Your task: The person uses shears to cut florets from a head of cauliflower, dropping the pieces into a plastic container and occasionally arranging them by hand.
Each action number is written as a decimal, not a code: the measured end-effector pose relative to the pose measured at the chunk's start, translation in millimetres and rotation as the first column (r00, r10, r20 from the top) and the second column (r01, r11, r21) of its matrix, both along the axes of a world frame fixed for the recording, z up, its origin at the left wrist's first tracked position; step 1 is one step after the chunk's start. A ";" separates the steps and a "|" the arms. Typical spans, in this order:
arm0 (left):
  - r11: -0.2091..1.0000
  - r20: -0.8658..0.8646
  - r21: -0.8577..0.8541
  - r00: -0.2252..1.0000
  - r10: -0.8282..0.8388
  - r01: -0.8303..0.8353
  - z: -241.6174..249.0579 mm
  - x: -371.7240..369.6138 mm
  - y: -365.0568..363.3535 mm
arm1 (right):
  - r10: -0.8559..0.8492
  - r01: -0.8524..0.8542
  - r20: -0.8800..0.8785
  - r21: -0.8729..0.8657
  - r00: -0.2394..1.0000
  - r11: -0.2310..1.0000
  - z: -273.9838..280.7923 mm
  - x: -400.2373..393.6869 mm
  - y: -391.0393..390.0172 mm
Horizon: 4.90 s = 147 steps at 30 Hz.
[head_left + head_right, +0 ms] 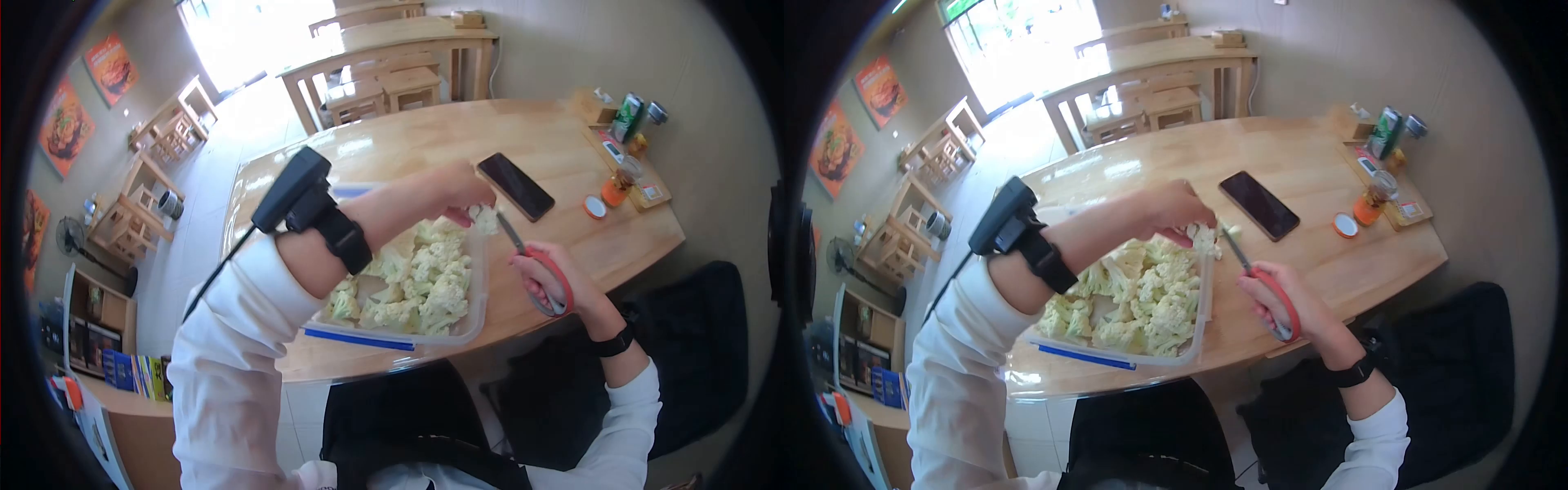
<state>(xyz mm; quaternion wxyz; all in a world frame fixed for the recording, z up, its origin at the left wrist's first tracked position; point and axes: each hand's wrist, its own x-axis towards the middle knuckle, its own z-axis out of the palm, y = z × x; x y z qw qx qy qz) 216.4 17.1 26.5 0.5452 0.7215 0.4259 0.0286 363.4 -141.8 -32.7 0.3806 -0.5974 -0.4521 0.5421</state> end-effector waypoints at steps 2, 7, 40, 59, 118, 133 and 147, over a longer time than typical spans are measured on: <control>0.995 0.036 0.060 0.996 -0.079 0.077 11.2 -21.9 9.4 | -0.022 0.022 0.010 -0.006 1.000 1.000 -7.1 9.9 3.8; 0.863 -0.210 0.441 0.963 -0.168 0.247 40.1 -122.1 17.2 | -0.144 0.143 0.056 0.027 0.988 0.989 -11.7 -3.4 14.5; 0.915 0.686 -0.087 0.642 0.342 -0.394 -10.2 -255.9 55.6 | -0.263 0.050 0.478 0.412 0.838 0.910 -21.3 -59.7 102.1; 0.849 0.870 -0.470 0.290 0.399 0.242 -20.7 -216.4 48.0 | -0.210 0.081 0.314 0.378 0.926 0.922 -24.3 -51.8 110.8; 0.957 0.443 0.289 0.890 -0.106 -0.030 -4.3 -175.9 -52.0 | -0.029 0.062 -0.063 0.632 0.998 0.773 47.9 -144.4 38.7; 0.495 0.037 0.868 0.999 0.020 -0.042 -20.7 -214.2 9.4 | -0.333 0.137 0.382 0.457 0.862 0.879 -33.7 4.2 109.7; 0.926 0.124 0.324 0.980 0.158 -0.191 -39.1 -171.3 15.0 | -0.124 0.010 0.155 0.584 0.980 0.812 43.2 -93.9 93.0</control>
